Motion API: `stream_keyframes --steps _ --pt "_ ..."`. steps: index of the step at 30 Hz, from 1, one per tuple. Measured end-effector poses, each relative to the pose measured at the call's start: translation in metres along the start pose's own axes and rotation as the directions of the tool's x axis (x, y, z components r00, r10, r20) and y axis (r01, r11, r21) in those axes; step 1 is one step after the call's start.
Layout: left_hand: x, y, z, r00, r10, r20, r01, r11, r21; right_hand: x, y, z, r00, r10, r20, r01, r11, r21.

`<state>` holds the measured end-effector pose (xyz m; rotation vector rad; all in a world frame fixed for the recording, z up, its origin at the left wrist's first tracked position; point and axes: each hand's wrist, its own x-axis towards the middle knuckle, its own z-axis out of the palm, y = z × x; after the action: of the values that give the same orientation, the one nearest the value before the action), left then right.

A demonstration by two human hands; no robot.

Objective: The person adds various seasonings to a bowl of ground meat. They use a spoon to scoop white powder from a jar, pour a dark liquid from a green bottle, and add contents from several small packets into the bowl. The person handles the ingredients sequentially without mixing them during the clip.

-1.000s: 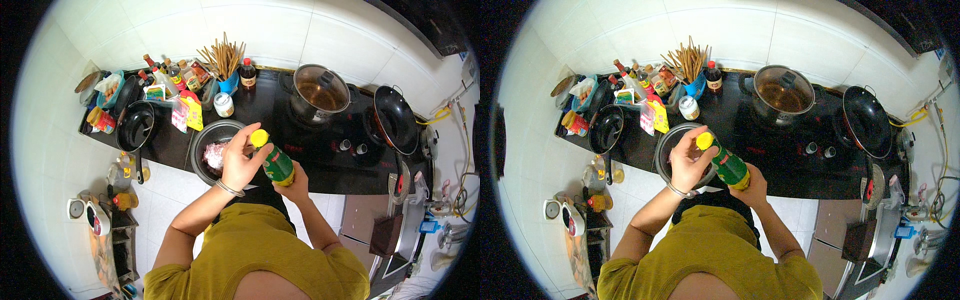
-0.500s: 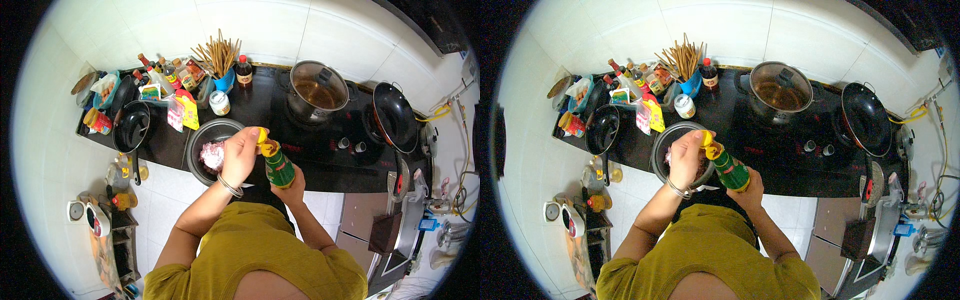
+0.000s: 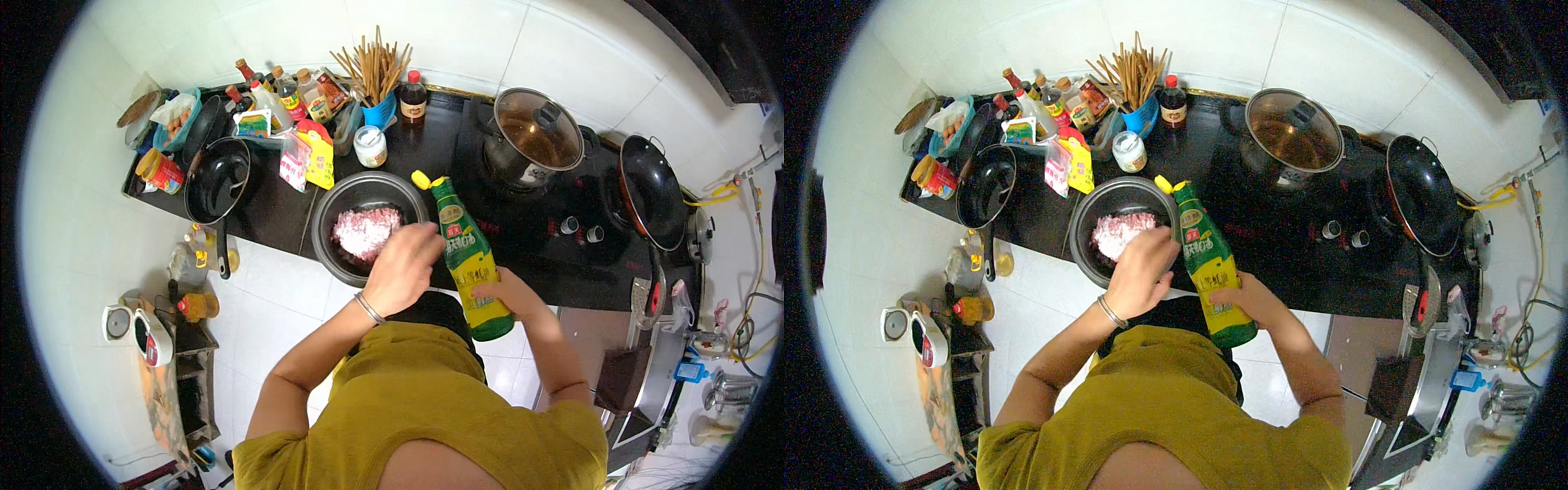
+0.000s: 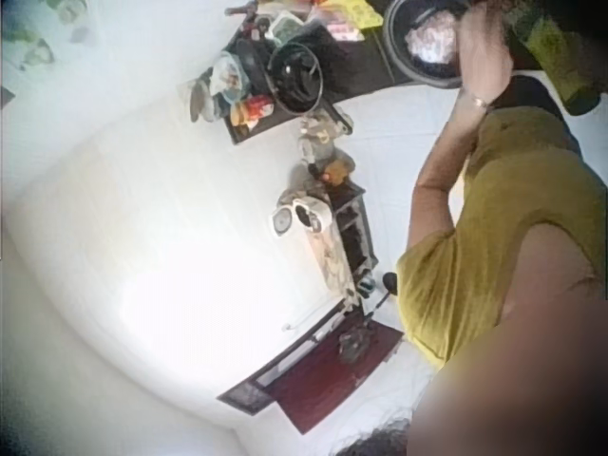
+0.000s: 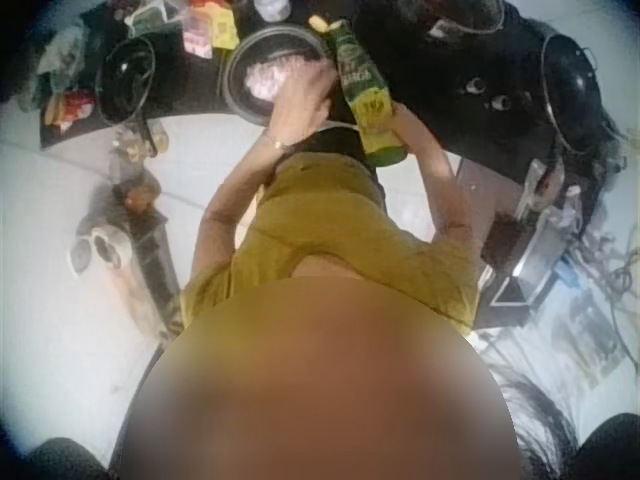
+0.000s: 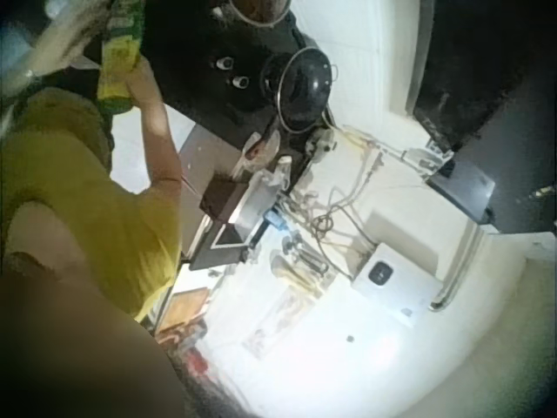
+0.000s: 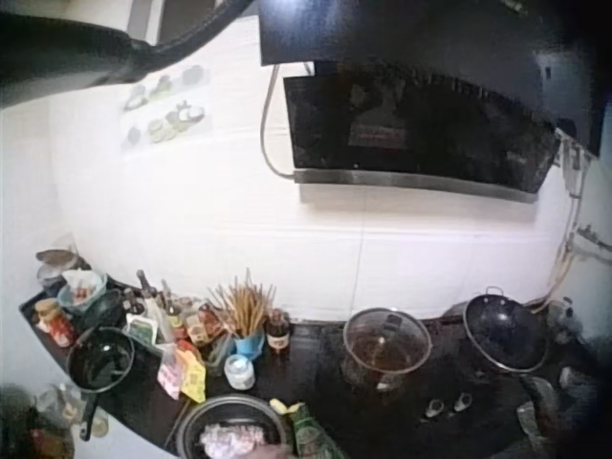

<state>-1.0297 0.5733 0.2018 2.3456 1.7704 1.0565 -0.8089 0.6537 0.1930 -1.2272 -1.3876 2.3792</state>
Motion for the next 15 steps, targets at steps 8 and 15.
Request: stream_keyframes --steps 8,15 --pt "0.022 -0.005 -0.052 0.898 0.436 -0.063 -0.411 0.88 0.238 -0.018 -0.066 0.063 0.977 0.014 0.215 -0.07 0.965 0.254" --pt "0.03 -0.042 -0.125 0.984 0.113 -0.139 -0.124 0.99 -0.073 0.007 -0.136 0.094 0.905 -0.384 0.183 0.409 0.666 -0.623"
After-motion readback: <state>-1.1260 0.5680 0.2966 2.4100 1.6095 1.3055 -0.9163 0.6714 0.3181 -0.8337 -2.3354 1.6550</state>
